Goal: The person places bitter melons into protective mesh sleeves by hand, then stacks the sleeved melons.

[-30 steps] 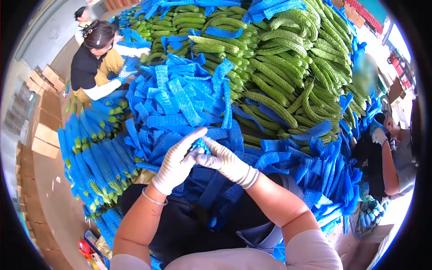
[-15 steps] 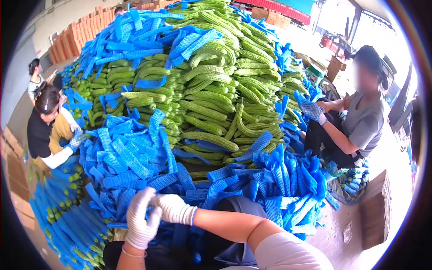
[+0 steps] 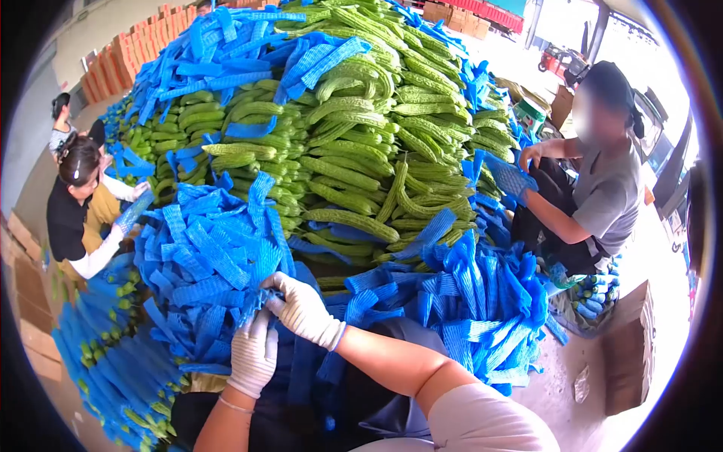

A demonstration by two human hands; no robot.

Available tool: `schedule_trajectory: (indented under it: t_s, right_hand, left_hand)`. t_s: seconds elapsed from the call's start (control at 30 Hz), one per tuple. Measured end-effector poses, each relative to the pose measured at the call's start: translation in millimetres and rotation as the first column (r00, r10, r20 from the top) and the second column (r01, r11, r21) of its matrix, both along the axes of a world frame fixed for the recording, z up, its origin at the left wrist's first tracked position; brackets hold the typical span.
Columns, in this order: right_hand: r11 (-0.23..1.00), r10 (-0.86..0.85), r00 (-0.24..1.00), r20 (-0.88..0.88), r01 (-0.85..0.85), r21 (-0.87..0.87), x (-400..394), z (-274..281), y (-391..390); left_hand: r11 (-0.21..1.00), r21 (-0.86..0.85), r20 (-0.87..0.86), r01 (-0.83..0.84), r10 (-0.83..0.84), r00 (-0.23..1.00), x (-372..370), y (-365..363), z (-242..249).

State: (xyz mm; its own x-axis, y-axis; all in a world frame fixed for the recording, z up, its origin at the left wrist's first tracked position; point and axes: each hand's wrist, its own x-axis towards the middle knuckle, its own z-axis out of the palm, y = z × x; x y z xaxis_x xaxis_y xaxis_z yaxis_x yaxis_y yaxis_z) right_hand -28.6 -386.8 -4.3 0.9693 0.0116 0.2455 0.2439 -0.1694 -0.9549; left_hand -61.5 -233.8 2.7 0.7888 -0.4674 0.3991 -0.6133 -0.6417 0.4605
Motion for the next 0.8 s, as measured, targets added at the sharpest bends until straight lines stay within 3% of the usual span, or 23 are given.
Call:
schedule_trajectory:
  t_s: [0.03,0.07,0.1,0.13,0.2,0.23,0.3,0.33,0.37,0.4,0.43,0.47,0.5,0.53,0.57,0.6,0.67,0.7,0.73,0.8]
  right_hand:
    - [0.972,-0.030,0.969,0.246,0.086,-0.218,-5,4,3]
    - [0.935,0.070,0.989,0.129,-0.020,-0.354,-13,8,4]
    - [0.911,0.118,0.988,0.095,-0.070,-0.406,-20,11,10]
    - [0.883,0.168,0.984,0.059,-0.123,-0.454,-25,11,16]
    - [0.895,0.269,0.963,0.022,-0.242,-0.375,-32,-1,26]
    - [0.904,0.292,0.956,-0.012,-0.280,-0.322,-31,-4,28]
    - [0.911,0.280,0.955,0.099,-0.232,-0.341,-14,-6,24]
    - [0.918,0.268,0.953,0.140,-0.208,-0.338,-5,-5,19]
    - [0.955,0.284,0.959,0.022,-0.285,0.080,-2,-4,18]
    - [0.836,0.339,0.937,-0.086,-0.258,0.485,1,-2,15]
    - [0.805,0.367,0.922,-0.125,-0.247,0.540,4,7,9]
    - [0.767,0.457,0.881,-0.120,-0.322,0.555,4,4,6]
    - [0.768,0.556,0.820,-0.137,-0.444,0.461,-2,-5,15]
    - [0.748,0.637,0.754,-0.159,-0.556,0.363,-11,-8,21]
    - [0.769,0.638,0.766,-0.075,-0.629,0.114,-14,-8,24]
    - [0.760,0.649,0.748,-0.138,-0.643,0.094,-16,-6,25]
    - [0.638,0.748,0.604,-0.275,-0.542,0.546,-17,2,27]
    - [0.644,0.747,0.579,-0.327,-0.510,0.570,-17,-1,26]
    - [0.635,0.755,0.572,-0.321,-0.518,0.573,-17,-1,24]
    - [0.559,0.823,0.443,-0.355,-0.523,0.643,-13,4,25]
  left_hand:
    - [0.998,0.027,-0.215,-0.063,0.067,0.974,3,8,-8]
    - [0.990,-0.039,-0.363,-0.135,0.111,0.925,6,18,-15]
    - [0.864,-0.428,-0.534,-0.264,-0.006,0.845,12,21,-26]
    - [0.567,-0.703,-0.615,-0.429,-0.181,0.768,18,26,-37]
    - [0.229,-0.837,-0.531,-0.498,-0.561,0.635,34,43,-36]
    - [0.172,-0.841,-0.510,-0.513,-0.569,0.645,33,40,-26]
    - [0.007,-0.798,-0.478,-0.602,-0.616,0.627,36,32,-20]
    - [0.017,-0.782,-0.470,-0.623,-0.673,0.571,45,32,-27]
    - [0.400,-0.714,-0.700,-0.574,-0.426,0.573,48,35,-31]
    - [0.711,-0.479,-0.798,-0.516,-0.108,0.592,50,34,-32]
    - [0.891,-0.292,-0.628,-0.348,0.096,0.772,52,30,-42]
    - [0.974,-0.016,-0.365,-0.225,0.204,0.909,54,26,-53]
    - [0.923,0.345,-0.204,-0.170,0.251,0.946,59,27,-56]
    - [0.736,0.664,-0.039,-0.134,0.213,0.976,66,27,-56]
    - [0.749,0.643,-0.059,-0.159,0.256,0.965,68,31,-53]
    - [0.758,0.625,-0.079,-0.186,0.298,0.951,68,36,-48]
    - [0.969,0.158,-0.311,-0.192,0.233,0.921,75,45,-39]
    - [0.990,0.048,-0.242,-0.129,0.137,0.961,79,46,-33]
    - [0.990,0.139,0.025,0.036,-0.040,0.999,83,52,-24]
    - [0.994,-0.096,0.026,0.060,-0.058,0.998,86,46,2]
